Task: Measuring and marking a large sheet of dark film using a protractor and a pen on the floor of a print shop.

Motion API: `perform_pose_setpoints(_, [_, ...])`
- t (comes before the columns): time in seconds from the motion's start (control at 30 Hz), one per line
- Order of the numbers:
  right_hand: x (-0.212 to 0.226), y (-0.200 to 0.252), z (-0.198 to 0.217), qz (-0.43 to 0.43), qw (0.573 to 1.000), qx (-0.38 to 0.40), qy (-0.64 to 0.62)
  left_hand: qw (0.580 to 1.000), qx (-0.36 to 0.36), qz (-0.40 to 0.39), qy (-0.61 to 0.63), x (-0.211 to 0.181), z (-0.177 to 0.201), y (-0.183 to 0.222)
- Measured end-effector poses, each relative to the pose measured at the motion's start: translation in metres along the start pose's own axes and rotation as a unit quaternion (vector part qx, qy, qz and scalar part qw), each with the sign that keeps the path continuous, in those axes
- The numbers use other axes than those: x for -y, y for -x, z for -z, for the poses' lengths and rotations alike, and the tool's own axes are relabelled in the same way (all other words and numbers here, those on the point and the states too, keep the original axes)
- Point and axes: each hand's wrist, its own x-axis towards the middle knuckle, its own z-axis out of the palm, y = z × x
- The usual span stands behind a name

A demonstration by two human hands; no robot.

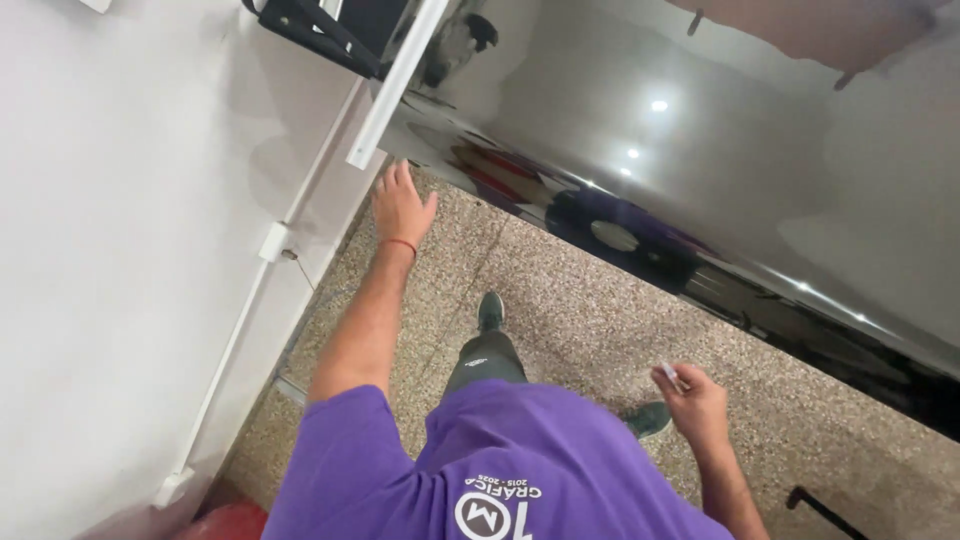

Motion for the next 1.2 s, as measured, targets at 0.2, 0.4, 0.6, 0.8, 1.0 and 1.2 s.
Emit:
perform_pose_setpoints(0.2, [0.109, 0.027, -0.074, 0.165, 0.982, 0.057, 0.072, 0.988, -0.102, -0.005, -0.118, 0.093, -0.028, -0.173])
perform_pose_setpoints(0.4, [0.134, 0.042, -0.085, 0.107, 0.992, 0.030, 0.059, 0.997, 0.042, -0.002, 0.059, 0.128, -0.078, -0.220])
perform_pose_setpoints(0.6, [0.157, 0.046, -0.086, 0.117, 0.991, 0.034, 0.061, 0.996, 0.034, 0.041, 0.066, 0.114, -0.063, -0.192])
perform_pose_setpoints(0.8, [0.183, 0.037, -0.074, 0.138, 0.989, 0.023, 0.050, 0.996, 0.010, 0.016, 0.092, 0.083, -0.031, -0.099])
perform_pose_setpoints(1.0, [0.211, -0.008, -0.046, 0.217, 0.972, -0.071, -0.057, 0.988, 0.012, -0.042, 0.151, -0.004, -0.035, 0.042])
perform_pose_setpoints(1.2, [0.237, -0.088, 0.018, 0.310, 0.933, -0.139, -0.123, 0.959, 0.070, -0.091, 0.258, -0.128, -0.100, 0.130])
